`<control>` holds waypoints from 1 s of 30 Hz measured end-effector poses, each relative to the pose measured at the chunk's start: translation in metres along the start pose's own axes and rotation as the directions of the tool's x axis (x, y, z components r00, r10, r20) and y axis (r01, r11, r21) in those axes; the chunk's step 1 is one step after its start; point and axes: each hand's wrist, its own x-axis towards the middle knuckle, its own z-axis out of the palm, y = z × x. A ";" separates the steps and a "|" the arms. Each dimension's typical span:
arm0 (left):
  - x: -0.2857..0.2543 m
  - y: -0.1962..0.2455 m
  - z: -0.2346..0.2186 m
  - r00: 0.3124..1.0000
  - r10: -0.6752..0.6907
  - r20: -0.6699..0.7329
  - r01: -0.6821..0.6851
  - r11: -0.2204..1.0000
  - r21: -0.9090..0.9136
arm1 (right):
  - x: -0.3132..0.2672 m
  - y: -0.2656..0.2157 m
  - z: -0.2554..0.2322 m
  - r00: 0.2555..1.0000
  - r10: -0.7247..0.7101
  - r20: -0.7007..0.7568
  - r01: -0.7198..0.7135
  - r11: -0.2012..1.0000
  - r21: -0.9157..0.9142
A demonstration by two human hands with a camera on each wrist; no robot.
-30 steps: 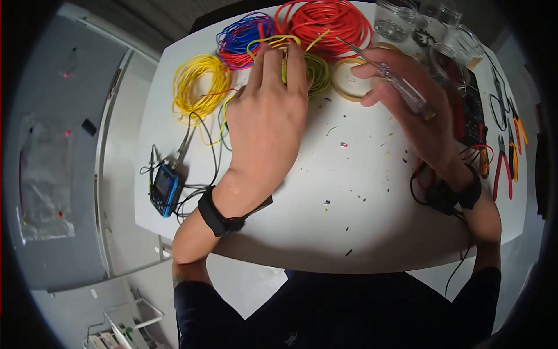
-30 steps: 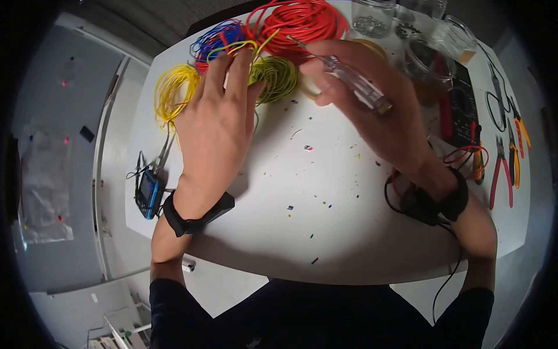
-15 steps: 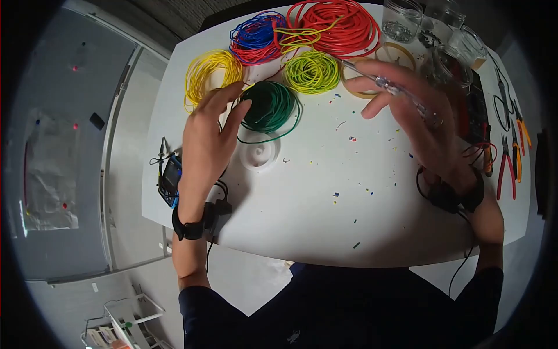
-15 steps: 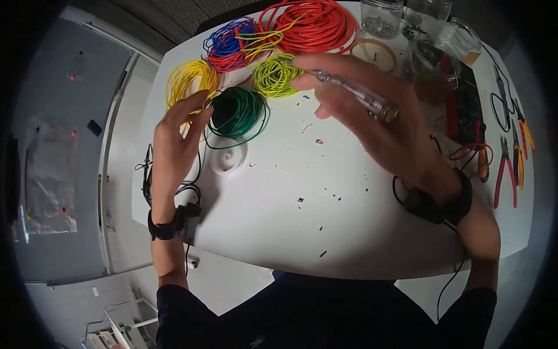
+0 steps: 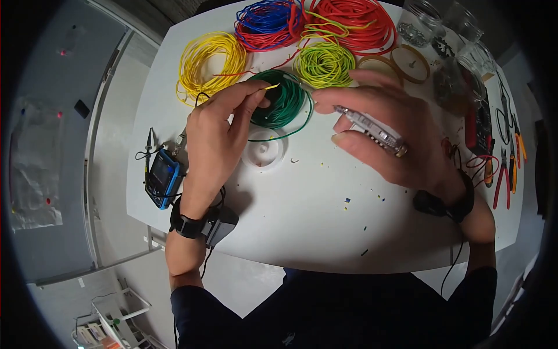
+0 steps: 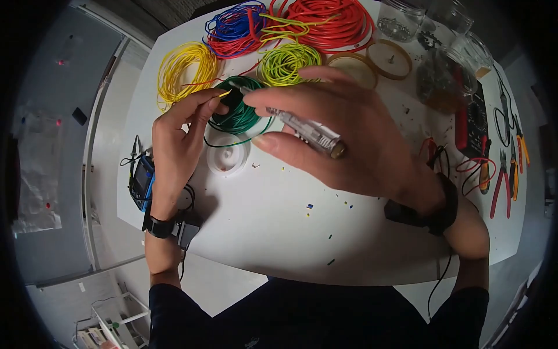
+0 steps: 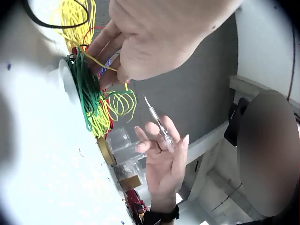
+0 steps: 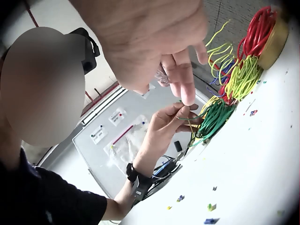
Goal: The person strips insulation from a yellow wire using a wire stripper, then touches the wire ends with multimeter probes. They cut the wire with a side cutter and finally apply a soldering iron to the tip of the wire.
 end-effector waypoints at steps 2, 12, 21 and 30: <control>-0.002 -0.001 0.002 1.000 -0.007 -0.009 0.007 1.000 -0.002 | 0.000 0.003 0.006 1.000 -0.022 0.020 0.023 1.000 -0.021; -0.004 0.003 -0.002 0.999 -0.012 0.042 0.012 1.000 0.003 | 0.000 0.011 0.008 1.000 0.020 0.009 -0.020 0.998 0.053; -0.006 0.001 -0.001 1.000 0.010 0.028 -0.011 0.999 0.038 | -0.002 0.008 0.008 0.997 -0.001 0.071 -0.001 1.000 0.022; -0.005 0.003 -0.004 0.999 0.005 0.052 -0.008 0.999 0.045 | -0.002 0.005 0.009 0.996 0.033 0.087 -0.031 0.999 -0.015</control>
